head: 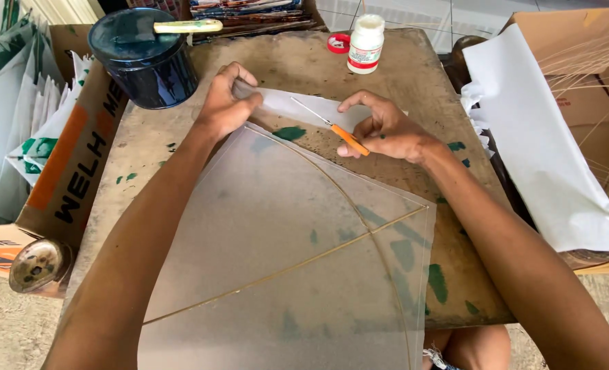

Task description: Trimming excess paper and folding edges to assemble a kite frame

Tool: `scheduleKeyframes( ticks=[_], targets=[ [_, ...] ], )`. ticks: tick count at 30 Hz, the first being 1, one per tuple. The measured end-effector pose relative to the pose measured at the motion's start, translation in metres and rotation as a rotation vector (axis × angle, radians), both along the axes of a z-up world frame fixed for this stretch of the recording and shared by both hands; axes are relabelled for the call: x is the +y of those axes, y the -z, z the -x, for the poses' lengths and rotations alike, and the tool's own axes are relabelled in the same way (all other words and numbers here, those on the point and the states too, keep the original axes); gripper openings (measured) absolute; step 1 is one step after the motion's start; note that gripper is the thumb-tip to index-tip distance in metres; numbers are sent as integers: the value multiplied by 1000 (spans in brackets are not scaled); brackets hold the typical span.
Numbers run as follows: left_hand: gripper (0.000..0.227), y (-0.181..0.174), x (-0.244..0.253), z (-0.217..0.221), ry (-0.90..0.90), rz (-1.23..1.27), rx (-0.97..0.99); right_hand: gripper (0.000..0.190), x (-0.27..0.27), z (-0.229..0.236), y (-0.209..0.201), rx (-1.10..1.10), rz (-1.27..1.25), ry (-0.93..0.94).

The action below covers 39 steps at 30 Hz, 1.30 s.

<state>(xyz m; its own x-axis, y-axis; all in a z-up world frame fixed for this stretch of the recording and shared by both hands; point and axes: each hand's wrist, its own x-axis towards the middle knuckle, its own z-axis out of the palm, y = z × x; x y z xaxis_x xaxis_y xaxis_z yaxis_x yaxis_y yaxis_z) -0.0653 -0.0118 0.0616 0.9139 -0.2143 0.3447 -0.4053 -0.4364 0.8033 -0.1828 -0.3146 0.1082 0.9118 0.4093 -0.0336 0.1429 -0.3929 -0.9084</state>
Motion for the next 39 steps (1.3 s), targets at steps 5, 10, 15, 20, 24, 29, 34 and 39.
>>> scheduleKeyframes(
  ticks=[5, 10, 15, 20, 24, 29, 34, 39],
  targets=[
    [24, -6, 3, 4, -29, -32, 81, 62, 3, 4, -3, -27, 76, 40],
    [17, -9, 10, -1, 12, -77, 74, 62, 4, 3, -3, -7, 114, 93],
    [11, -7, 16, -11, 71, -119, 29, 61, 4, -1, 4, -29, 50, 153],
    [21, -12, 5, -3, 116, 59, 7, 63, 9, -1, 2, -24, 85, 222],
    [35, -19, -18, 1, 123, 210, -87, 77, 7, -9, 14, -45, -67, 247],
    [21, -37, -49, 16, 198, 243, 134, 63, 17, -6, 15, -65, -90, 315],
    [13, -45, -75, 29, 368, 407, 252, 67, 17, -6, 18, -110, -92, 335],
    [61, -45, -94, 35, 340, 361, 228, 58, 7, -8, 21, -126, -223, 260]
  ],
)
